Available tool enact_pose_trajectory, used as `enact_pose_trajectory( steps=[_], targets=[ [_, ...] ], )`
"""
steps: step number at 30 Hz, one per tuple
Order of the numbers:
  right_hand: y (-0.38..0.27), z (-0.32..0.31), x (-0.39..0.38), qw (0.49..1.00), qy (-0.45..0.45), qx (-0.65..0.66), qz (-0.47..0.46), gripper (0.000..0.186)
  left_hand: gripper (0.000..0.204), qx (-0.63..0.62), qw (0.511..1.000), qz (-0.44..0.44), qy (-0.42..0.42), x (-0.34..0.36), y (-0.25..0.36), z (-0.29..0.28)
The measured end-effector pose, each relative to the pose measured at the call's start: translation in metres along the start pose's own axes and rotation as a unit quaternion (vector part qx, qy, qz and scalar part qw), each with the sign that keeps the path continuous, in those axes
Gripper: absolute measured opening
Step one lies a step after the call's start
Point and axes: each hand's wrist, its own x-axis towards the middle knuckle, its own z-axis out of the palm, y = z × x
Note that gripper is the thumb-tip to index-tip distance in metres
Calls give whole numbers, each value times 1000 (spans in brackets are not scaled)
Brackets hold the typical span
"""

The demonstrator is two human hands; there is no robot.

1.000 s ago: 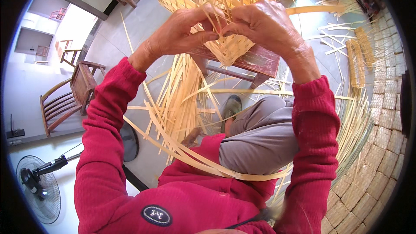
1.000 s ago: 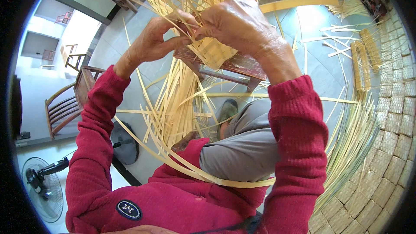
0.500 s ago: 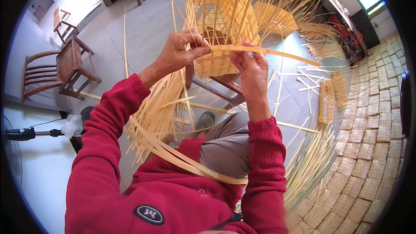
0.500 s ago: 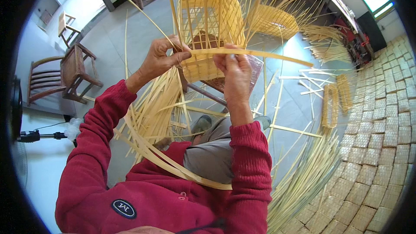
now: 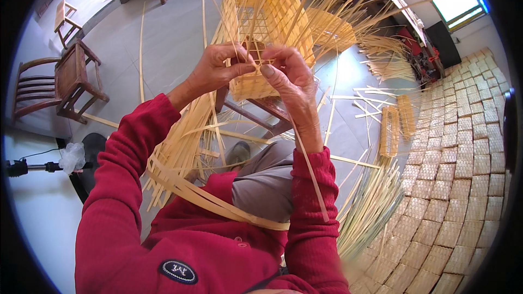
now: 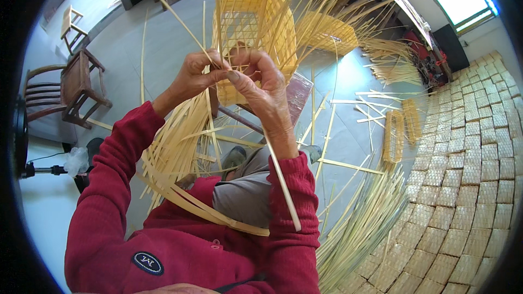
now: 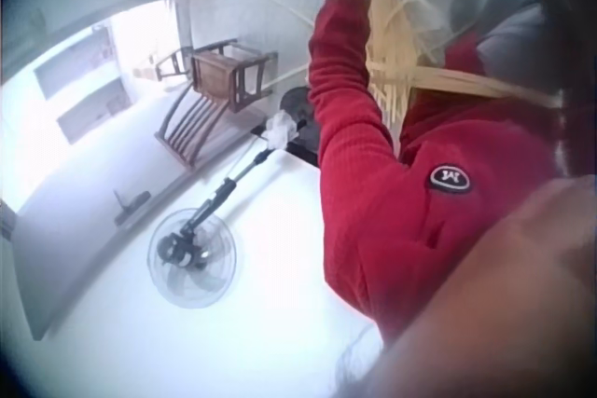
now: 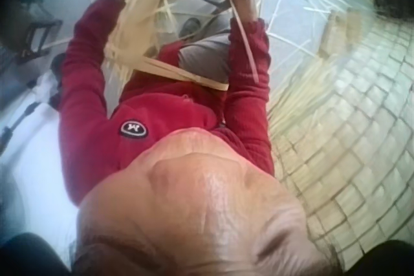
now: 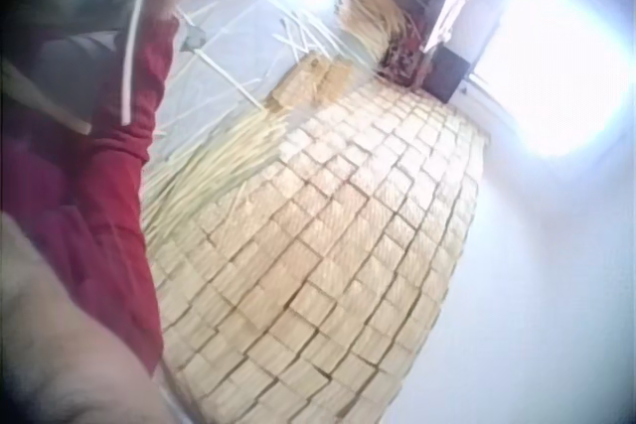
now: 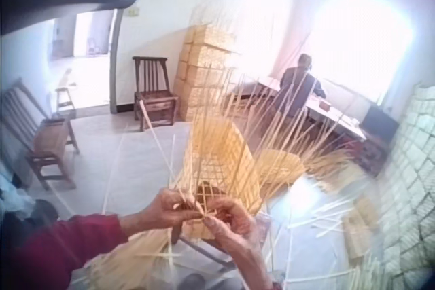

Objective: The person weaves a basket by hand, interlacing thin bamboo strips through a pre-formed frame. They repeatedly pull strips through the structure, adjust tension, and rotate the basket to continue the pattern.

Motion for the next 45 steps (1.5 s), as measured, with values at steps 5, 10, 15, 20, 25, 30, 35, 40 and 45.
enact_pose_trajectory(
  steps=[5, 10, 15, 20, 25, 30, 35, 40, 45],
  targets=[
    [10, -5, -13, 983, 182, 25, -3, 26, 12, -19, 1000, 11, -1, 1, 2, 7],
    [-7, -2, -9, 972, 234, -19, 23, 22, 10, -34, 999, -18, -4, 0, 2, 5],
    [-10, -18, -13, 978, 184, -74, -64, 16, 9, -25, 1000, -2, -5, 0, 4, 3],
    [-7, -38, -11, 941, 336, -31, -23, 30, 10, -25, 1000, 6, 4, 2, 0, 9],
    [-6, -55, -1, 965, 257, -29, 48, 52, 11, -48, 999, 2, -5, 0, -6, 6],
    [-1, -66, 4, 979, 198, 46, 3, 66, 8, -46, 999, -10, 2, -3, -6, 7],
    [14, -91, 5, 977, 194, 76, -42, 43, 7, -95, 994, -27, 40, -7, -10, 21],
    [16, -89, 1, 901, 402, 159, -28, 24, 11, -104, 990, -32, 90, -10, -8, 31],
    [5, -77, -11, 889, 439, 121, -41, 27, 7, -42, 991, -34, 121, -2, -1, 36]
  ],
)
